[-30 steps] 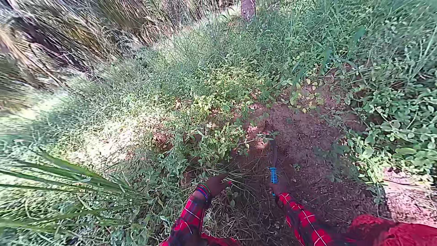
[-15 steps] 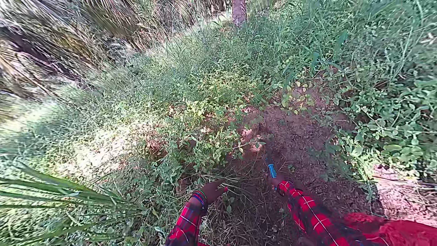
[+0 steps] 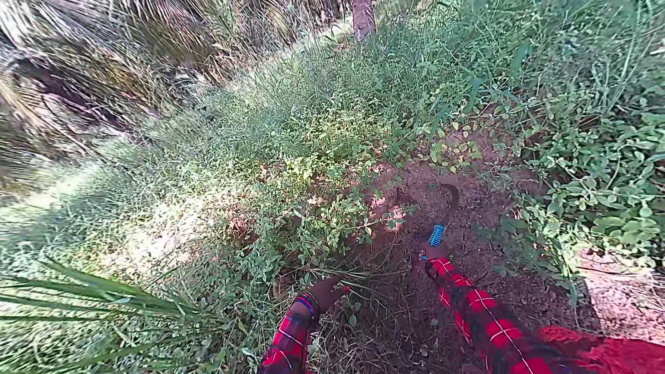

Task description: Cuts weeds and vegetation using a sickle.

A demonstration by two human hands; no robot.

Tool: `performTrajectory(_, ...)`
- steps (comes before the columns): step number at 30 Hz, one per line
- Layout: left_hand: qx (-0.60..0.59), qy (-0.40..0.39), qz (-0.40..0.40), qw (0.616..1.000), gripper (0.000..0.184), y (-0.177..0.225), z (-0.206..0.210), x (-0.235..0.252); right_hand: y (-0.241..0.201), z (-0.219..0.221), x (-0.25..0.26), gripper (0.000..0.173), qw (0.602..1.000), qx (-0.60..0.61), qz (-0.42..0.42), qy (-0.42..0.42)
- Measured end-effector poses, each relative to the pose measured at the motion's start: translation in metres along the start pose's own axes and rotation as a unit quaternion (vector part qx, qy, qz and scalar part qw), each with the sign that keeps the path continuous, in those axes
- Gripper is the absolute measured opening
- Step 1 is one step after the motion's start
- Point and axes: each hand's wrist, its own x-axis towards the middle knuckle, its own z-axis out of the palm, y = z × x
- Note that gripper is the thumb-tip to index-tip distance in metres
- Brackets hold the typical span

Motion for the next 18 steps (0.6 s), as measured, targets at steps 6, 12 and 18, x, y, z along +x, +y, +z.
performTrajectory(6, 0.001, -0.004, -0.004, 1.0, 0.06, 0.017, -0.001, 0.0, 0.04, -0.003, -0.026, 0.026, 0.985, -0.002, 0.095, -0.141)
performTrajectory(12, 0.007, -0.011, -0.011, 1.0, 0.06, 0.021, -0.001, 0.007, 0.107, 0.03, -0.079, 0.026, 0.935, -0.126, 0.118, -0.31)
performTrajectory(18, -0.003, 0.004, 0.0, 1.0, 0.058, 0.004, 0.002, -0.004, 0.079, 0.047, -0.085, 0.068, 0.928, -0.262, 0.001, -0.265)
